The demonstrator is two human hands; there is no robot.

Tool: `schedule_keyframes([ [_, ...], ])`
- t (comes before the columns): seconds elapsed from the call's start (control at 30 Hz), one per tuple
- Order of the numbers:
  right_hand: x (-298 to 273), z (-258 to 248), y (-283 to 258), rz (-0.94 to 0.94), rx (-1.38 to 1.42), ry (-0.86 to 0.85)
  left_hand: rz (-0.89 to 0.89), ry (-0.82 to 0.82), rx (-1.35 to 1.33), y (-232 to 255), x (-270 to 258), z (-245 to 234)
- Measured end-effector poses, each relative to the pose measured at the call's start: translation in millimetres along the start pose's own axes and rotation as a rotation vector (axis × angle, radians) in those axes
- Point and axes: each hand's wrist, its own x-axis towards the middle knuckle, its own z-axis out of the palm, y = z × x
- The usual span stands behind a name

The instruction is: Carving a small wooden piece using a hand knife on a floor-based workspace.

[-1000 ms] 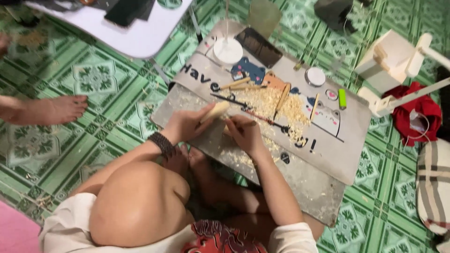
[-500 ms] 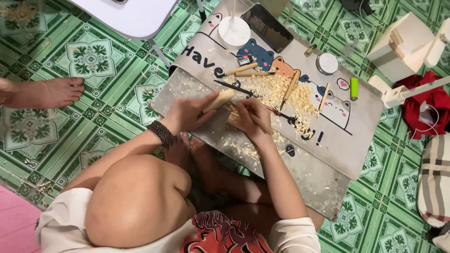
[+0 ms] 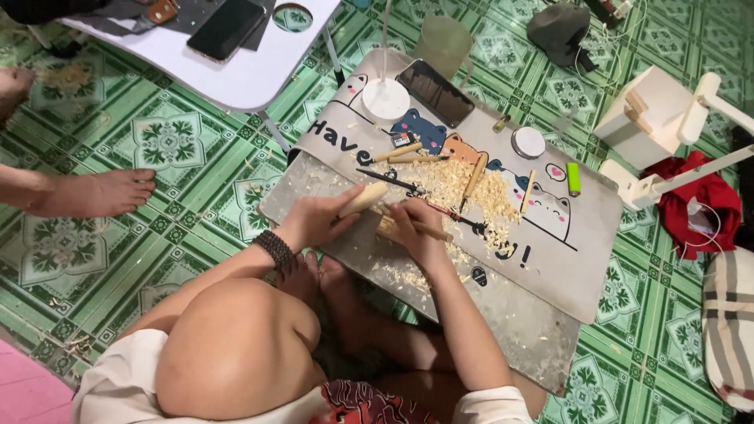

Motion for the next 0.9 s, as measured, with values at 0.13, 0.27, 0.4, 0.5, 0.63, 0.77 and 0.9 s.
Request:
schedule_keyframes([
  [0.13,1.3,0.3,6.8,-0.025,0.012,-0.002,-0.006,0.007,0.007,1.1,1.2,-0.3],
  [0.27,-0.7,3.0,17.3,-0.029,0.079,-0.047,-0.02,-0.014,-0.058,1.7,1.5,-2.6],
  [0.4,-2.5,1.1,-1.9,-0.039,0.093,-0.068,-0.035,-0.04,-0.093,4.3,2.1,-8.5],
  [0.5,-1.3,-0.3,-13.1,-0.04,0.072,-0.078,-0.042,-0.045,-0.09,5.4,2.4,-12.0],
  [0.63,-2.6,0.1,1.0,-0.054,0.074,-0.065,-0.044,-0.028,-0.1,9.1,3.9,-15.4],
  [0.77,-5.2,0.6,-17.4,-0.081,0.071,-0.071,-0.082,-0.099,-0.146,12.1,2.1,-25.0],
  [0.9,-2.0,2.4,-4.9,-0.144,0.054,-0.05,-0.113,-0.155,-0.131,8.2,5.8,-18.1],
])
